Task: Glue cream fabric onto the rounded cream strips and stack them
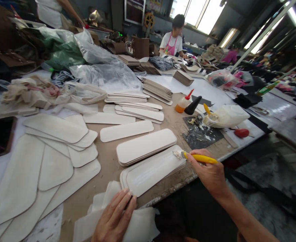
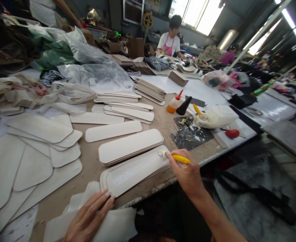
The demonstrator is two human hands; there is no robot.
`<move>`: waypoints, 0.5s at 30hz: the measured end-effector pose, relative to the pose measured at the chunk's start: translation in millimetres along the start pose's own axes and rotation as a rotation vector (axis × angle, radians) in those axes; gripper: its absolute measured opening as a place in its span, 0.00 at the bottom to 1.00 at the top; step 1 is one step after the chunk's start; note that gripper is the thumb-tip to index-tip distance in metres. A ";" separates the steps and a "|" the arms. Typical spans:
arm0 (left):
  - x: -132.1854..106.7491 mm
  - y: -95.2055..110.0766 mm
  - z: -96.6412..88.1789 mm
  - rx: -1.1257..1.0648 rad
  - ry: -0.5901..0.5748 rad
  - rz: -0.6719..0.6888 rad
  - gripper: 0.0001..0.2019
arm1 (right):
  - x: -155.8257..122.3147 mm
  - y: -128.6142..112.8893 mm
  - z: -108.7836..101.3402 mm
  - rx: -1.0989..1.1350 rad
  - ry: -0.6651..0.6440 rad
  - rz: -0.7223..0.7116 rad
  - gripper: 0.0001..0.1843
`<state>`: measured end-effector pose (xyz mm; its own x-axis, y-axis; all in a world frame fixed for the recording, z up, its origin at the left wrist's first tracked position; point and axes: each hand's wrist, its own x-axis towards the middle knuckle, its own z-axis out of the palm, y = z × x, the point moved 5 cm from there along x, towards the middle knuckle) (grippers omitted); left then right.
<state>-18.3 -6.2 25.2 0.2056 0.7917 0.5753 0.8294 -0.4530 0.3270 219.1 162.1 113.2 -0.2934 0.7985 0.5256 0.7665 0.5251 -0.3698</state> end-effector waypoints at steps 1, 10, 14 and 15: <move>-0.4 -0.3 0.2 -0.002 0.004 0.002 0.21 | 1.5 4.0 -1.7 -0.011 0.003 -0.005 0.06; -2.0 1.0 2.5 0.017 -0.007 -0.014 0.21 | 6.6 6.5 -6.5 0.014 -0.022 -0.112 0.01; 2.2 4.0 1.8 0.022 0.011 -0.008 0.21 | -4.1 -32.0 5.1 0.161 -0.076 -0.104 0.04; 3.2 4.3 1.7 0.029 0.017 -0.001 0.21 | -8.8 -46.6 9.5 0.240 -0.094 -0.094 0.04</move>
<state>-13.2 -5.0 27.2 0.1963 0.7846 0.5881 0.8443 -0.4403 0.3056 180.6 133.4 118.6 -0.4176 0.7609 0.4966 0.5794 0.6440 -0.4995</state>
